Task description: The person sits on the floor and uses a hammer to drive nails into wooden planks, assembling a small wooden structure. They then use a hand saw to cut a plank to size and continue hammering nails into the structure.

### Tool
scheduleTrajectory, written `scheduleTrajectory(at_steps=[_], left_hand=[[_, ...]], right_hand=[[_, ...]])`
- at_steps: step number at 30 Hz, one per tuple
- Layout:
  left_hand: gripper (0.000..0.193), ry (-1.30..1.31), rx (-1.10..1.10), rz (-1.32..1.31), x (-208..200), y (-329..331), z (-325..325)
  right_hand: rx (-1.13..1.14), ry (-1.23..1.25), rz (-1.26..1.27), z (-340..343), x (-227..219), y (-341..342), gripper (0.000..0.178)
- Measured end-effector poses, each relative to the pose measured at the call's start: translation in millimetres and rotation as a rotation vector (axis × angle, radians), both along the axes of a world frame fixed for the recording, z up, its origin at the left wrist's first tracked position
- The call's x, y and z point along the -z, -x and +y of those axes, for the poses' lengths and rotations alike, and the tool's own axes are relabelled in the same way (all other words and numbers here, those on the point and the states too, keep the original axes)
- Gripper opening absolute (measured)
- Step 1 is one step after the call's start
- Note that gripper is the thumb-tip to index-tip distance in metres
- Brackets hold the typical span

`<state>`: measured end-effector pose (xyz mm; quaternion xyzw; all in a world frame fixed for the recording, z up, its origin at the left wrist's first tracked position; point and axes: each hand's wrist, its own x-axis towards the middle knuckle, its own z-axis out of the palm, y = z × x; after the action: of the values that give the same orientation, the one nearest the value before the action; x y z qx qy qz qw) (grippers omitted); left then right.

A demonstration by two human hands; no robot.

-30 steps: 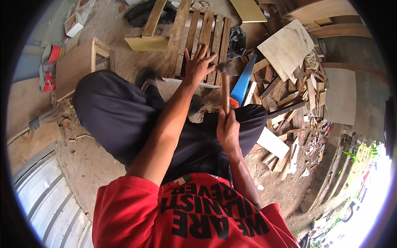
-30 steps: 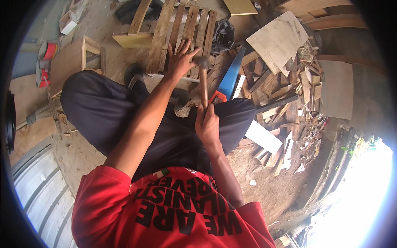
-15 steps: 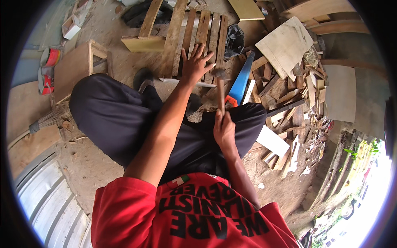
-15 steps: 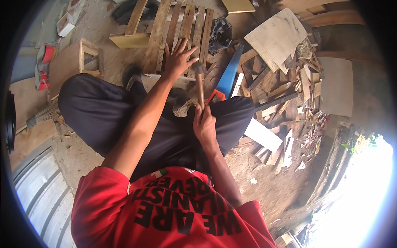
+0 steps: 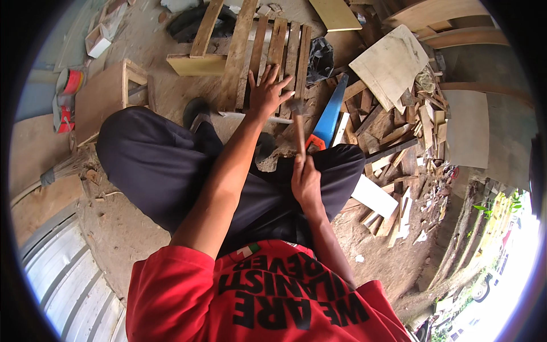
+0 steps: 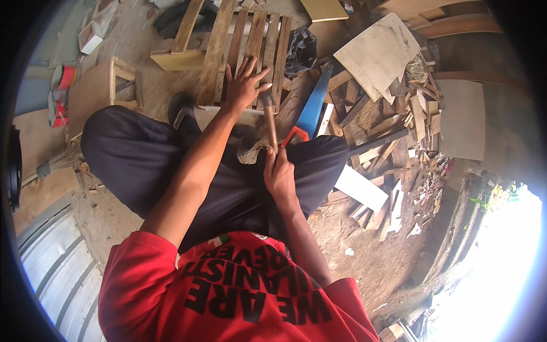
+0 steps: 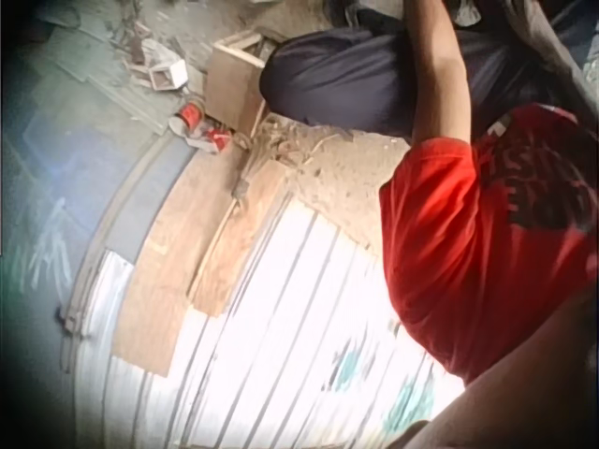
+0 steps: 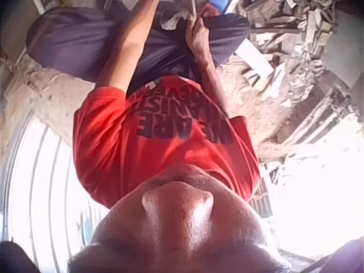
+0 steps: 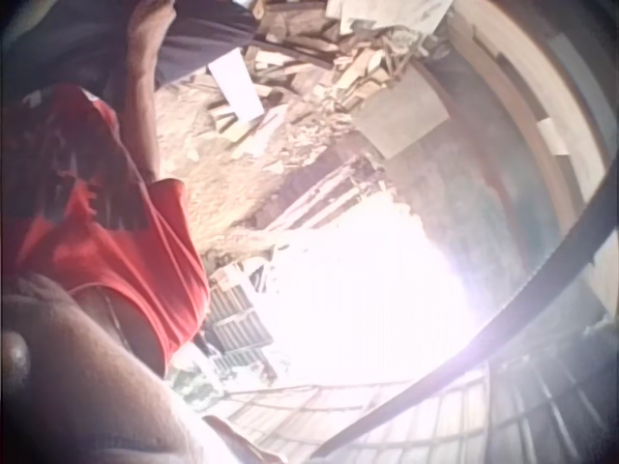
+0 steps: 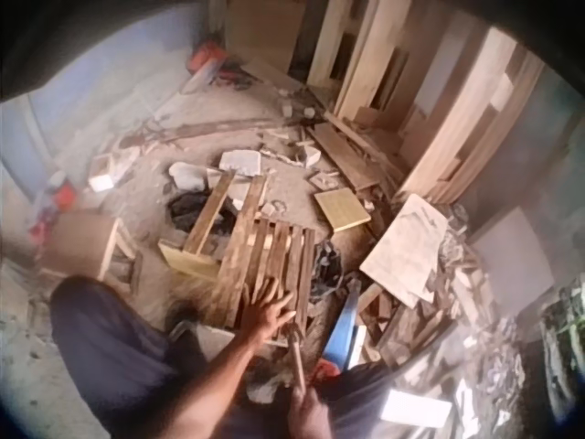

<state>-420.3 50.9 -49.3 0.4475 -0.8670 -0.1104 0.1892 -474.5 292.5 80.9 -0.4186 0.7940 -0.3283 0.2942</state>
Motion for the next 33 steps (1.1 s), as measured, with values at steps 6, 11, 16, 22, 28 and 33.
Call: scheduleTrajectory(at_steps=[6, 11, 16, 22, 28, 33], left_hand=[[0.052, -0.015, -0.003, -0.05, -3.2, -1.5, -0.8], [0.053, 0.069, -0.023, 0.055, 11.3, -1.4, -2.2], [0.058, -0.038, 0.001, 0.009, 0.6, 1.9, -1.6], [0.053, 0.021, -0.005, 0.004, 9.3, -2.9, -1.6], [0.053, 0.044, -0.014, 0.029, 8.1, -2.6, -2.9], [0.057, -0.055, 0.004, -0.009, -3.5, 2.6, -1.5]], right_hand=[[0.059, -0.058, -0.057, 0.1, -25.1, 0.2, 0.043], [0.068, 0.183, -0.173, -6.5, -45.4, -2.8, 0.041], [-0.02, 0.028, 0.005, 10.2, 12.8, 2.6, 0.033], [0.015, 0.019, -0.045, 0.7, -26.9, -1.1, 0.042], [0.017, 0.245, -0.147, -3.6, -33.7, 3.3, 0.04], [-0.058, -0.028, 0.056, 15.1, 31.3, 6.4, 0.037]])
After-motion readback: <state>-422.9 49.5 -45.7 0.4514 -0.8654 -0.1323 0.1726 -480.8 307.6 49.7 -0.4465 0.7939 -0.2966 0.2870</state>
